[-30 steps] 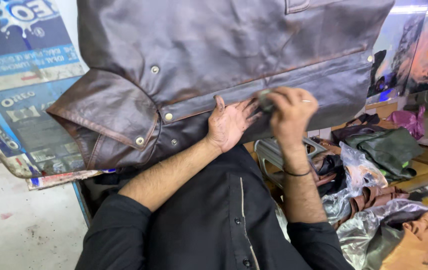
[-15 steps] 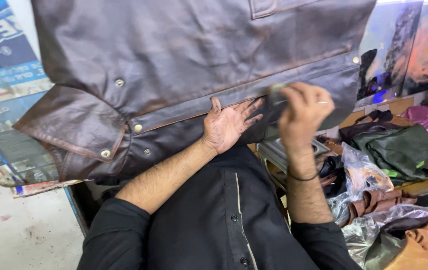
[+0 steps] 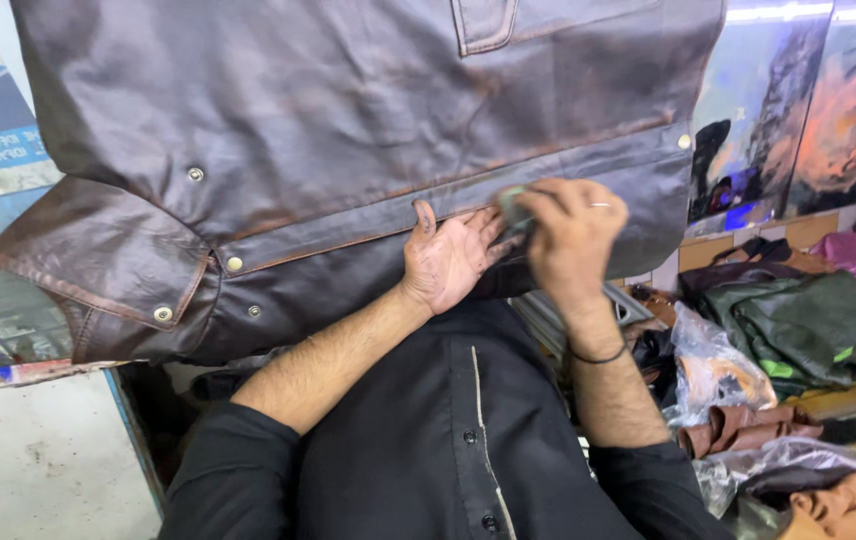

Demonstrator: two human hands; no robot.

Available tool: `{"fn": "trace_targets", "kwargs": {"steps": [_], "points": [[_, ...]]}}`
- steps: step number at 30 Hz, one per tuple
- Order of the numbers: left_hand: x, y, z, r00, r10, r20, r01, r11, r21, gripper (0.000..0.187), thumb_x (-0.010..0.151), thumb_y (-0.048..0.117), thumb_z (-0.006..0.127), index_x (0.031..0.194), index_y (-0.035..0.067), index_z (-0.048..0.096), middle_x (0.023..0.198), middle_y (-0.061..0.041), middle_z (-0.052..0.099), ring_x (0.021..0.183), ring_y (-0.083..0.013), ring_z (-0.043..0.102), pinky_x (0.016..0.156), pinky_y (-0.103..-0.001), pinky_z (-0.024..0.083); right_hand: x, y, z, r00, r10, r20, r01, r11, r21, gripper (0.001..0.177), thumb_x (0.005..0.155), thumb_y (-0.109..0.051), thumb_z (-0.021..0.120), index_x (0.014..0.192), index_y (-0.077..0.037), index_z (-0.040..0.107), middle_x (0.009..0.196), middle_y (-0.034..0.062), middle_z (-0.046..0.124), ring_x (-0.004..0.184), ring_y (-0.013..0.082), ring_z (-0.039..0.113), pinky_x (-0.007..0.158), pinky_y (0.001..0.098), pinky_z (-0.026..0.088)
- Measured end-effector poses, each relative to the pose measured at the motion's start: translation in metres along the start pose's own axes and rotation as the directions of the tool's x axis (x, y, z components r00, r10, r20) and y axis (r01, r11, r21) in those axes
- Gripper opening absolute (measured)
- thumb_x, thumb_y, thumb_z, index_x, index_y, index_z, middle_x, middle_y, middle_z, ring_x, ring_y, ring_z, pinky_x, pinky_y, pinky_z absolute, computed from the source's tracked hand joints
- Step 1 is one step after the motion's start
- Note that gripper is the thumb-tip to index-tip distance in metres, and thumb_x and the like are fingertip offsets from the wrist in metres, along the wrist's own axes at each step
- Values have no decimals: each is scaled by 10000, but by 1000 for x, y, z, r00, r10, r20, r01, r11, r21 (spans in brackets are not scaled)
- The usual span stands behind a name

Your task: The person uses a small abrasive block to rub the surface of a brown leather jacket laid on a workbench. They systematically treat the front panels, sleeves, pockets, and zipper areas, repositioning the jacket to access different sections.

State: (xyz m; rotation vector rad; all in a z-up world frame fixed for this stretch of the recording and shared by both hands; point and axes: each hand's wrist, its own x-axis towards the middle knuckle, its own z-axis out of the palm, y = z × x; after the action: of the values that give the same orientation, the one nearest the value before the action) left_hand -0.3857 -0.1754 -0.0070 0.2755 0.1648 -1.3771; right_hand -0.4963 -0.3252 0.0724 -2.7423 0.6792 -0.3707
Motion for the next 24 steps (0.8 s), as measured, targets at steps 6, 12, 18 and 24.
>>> {"fn": "trace_targets", "kwargs": {"steps": [6,12,18,24], "points": [[15,-15,4,1000,-4,21,3,1000,21,1255,785,884,544,1600,-29,264,1648,-153,334,1563,-289,292,1283,-516,254,1,26,-6,980,125,-153,-133,990,-41,360,887,49,639,1156,-167,743,1224,-11,671,1198,272,550,1018,445,348],[40,-34,11,1000,16,16,-16,1000,-14,1233,794,880,529,1584,-34,287,1643,-165,322,1549,-311,290,1280,-536,254,-3,54,-10,997,63,-42,-66,995,-74,335,874,41,644,1094,-192,742,1203,-35,683,1167,248,567,1002,435,364],[65,-61,14,999,-6,34,6,1000,4,1220,806,869,542,1567,-53,297,1656,-158,334,1576,-306,300,1266,-529,269,-8,90,-17,990,1,-141,-4,1000,-18,331,857,51,638,1096,-158,732,1211,7,673,1201,284,548,1009,457,348],[88,-80,12,1000,-6,-25,7,1000,27,1204,777,866,541,1537,-42,319,1617,-116,359,1537,-285,338,1230,-514,311,-4,104,-27,976,208,-66,-216,962,-164,356,864,47,649,1093,-206,749,1159,-10,681,1143,279,558,950,443,345]]}}
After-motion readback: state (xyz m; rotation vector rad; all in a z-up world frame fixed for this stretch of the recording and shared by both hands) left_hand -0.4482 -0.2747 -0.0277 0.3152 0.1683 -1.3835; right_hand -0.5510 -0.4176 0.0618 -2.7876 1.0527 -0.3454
